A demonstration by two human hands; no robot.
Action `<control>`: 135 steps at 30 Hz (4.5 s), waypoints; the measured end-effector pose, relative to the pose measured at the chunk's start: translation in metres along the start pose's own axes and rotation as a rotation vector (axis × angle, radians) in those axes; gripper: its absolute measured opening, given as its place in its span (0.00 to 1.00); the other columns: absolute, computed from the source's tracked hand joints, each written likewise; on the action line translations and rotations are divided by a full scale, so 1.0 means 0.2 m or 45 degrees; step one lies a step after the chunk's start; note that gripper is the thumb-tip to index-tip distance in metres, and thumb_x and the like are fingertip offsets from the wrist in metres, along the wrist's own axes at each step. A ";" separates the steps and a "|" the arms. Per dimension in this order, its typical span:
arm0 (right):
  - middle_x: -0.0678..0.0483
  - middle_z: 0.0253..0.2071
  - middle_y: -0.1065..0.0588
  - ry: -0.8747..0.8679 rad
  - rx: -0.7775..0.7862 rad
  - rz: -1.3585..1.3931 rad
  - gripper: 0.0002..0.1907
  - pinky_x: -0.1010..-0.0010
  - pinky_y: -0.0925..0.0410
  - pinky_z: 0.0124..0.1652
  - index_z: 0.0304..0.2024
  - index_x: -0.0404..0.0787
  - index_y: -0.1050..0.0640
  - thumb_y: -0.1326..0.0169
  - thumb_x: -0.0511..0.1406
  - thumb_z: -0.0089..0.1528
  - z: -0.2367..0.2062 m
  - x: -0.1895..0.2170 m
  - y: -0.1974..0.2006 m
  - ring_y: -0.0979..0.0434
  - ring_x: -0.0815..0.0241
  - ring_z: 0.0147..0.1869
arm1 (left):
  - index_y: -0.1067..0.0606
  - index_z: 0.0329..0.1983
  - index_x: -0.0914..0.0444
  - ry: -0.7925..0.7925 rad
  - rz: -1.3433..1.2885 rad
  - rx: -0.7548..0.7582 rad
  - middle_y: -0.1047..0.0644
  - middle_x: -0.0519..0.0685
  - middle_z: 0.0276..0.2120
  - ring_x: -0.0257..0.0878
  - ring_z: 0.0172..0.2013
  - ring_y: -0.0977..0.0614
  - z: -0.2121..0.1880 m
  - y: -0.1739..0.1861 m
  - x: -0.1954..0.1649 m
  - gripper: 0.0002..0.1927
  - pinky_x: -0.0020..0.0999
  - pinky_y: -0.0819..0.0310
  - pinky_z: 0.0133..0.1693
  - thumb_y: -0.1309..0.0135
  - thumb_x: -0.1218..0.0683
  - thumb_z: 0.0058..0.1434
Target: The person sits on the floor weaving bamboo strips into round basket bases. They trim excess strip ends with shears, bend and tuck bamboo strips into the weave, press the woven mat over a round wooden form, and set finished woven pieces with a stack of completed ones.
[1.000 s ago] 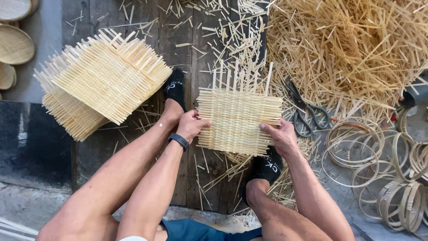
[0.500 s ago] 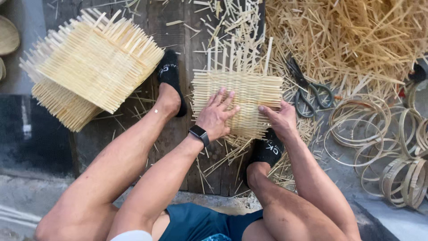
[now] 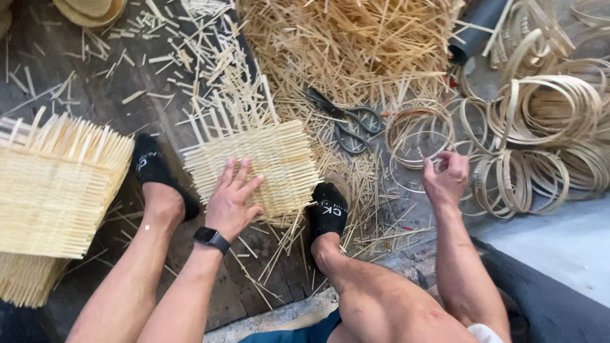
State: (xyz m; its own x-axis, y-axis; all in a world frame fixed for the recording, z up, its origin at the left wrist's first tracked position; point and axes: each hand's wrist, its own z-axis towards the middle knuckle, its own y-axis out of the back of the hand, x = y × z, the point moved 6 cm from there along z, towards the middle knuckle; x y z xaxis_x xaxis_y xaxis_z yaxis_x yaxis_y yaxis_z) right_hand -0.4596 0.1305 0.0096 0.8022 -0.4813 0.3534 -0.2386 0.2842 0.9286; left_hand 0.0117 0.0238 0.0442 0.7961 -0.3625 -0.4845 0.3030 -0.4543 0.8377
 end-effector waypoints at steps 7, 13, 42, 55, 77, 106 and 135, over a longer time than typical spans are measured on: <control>0.49 0.34 0.20 -0.089 0.459 0.046 0.22 0.59 0.27 0.43 0.38 0.38 0.18 0.34 0.49 0.56 -0.13 0.08 -0.29 0.18 0.50 0.39 | 0.25 0.61 0.55 0.037 0.027 0.036 0.37 0.55 0.69 0.58 0.70 0.40 0.03 0.04 -0.03 0.40 0.49 0.48 0.68 0.28 0.47 0.42; 0.47 0.34 0.19 -0.190 0.337 0.044 0.13 0.57 0.27 0.40 0.37 0.43 0.16 0.41 0.44 0.63 -0.02 0.29 -0.12 0.18 0.47 0.38 | 0.24 0.60 0.62 -0.159 -0.213 -0.451 0.27 0.58 0.62 0.56 0.65 0.28 0.02 0.33 -0.25 0.29 0.47 0.33 0.65 0.33 0.49 0.55; 0.52 0.35 0.29 1.917 0.246 0.317 0.08 0.65 0.28 0.37 0.37 0.36 0.21 0.41 0.34 0.57 -0.44 2.28 0.95 0.29 0.56 0.42 | 0.40 0.11 0.53 0.642 -2.267 -0.117 0.44 0.39 0.08 0.31 0.08 0.44 -0.28 0.76 -0.52 0.39 0.28 0.53 0.11 0.69 0.19 0.59; 0.53 0.28 0.24 -0.360 1.346 1.760 0.21 0.68 0.23 0.34 0.44 0.37 0.20 0.55 0.45 0.65 0.00 2.07 0.45 0.23 0.60 0.30 | 0.25 0.36 0.63 0.166 -2.878 -0.736 0.33 0.40 0.19 0.29 0.20 0.34 -0.18 0.85 -0.09 0.15 0.24 0.40 0.24 0.46 0.47 0.68; 0.60 0.17 0.40 -0.583 1.599 2.103 0.23 0.75 0.47 0.22 0.25 0.36 0.24 0.48 0.46 0.68 -0.20 1.95 0.07 0.43 0.67 0.21 | 0.33 0.22 0.58 0.323 -2.550 -0.347 0.36 0.41 0.15 0.30 0.15 0.38 -0.13 0.70 0.13 0.17 0.27 0.44 0.20 0.48 0.51 0.67; 0.58 0.23 0.27 -0.270 1.426 1.827 0.16 0.76 0.31 0.27 0.40 0.34 0.19 0.45 0.43 0.66 -0.16 1.81 -0.13 0.30 0.69 0.24 | 0.29 0.25 0.64 0.665 -2.679 -0.433 0.38 0.40 0.14 0.28 0.13 0.40 -0.13 0.39 0.33 0.19 0.23 0.50 0.15 0.40 0.47 0.64; 0.48 0.33 0.17 0.041 0.712 0.510 0.10 0.68 0.26 0.41 0.39 0.41 0.13 0.32 0.35 0.56 -0.17 1.49 -0.58 0.17 0.60 0.35 | 0.14 0.32 0.60 0.942 -0.804 -0.801 0.16 0.50 0.27 0.37 0.28 0.14 -0.11 -0.05 0.65 0.11 0.32 0.22 0.35 0.27 0.54 0.46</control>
State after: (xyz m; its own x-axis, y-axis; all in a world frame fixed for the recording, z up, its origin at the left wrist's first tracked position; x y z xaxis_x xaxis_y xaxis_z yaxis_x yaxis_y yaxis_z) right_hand -0.1744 -0.0184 0.0037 0.6072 -0.4012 0.6858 -0.7595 -0.0397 0.6493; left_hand 0.1235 -0.0010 -0.0209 0.4591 0.4438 -0.7695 0.7975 0.1757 0.5772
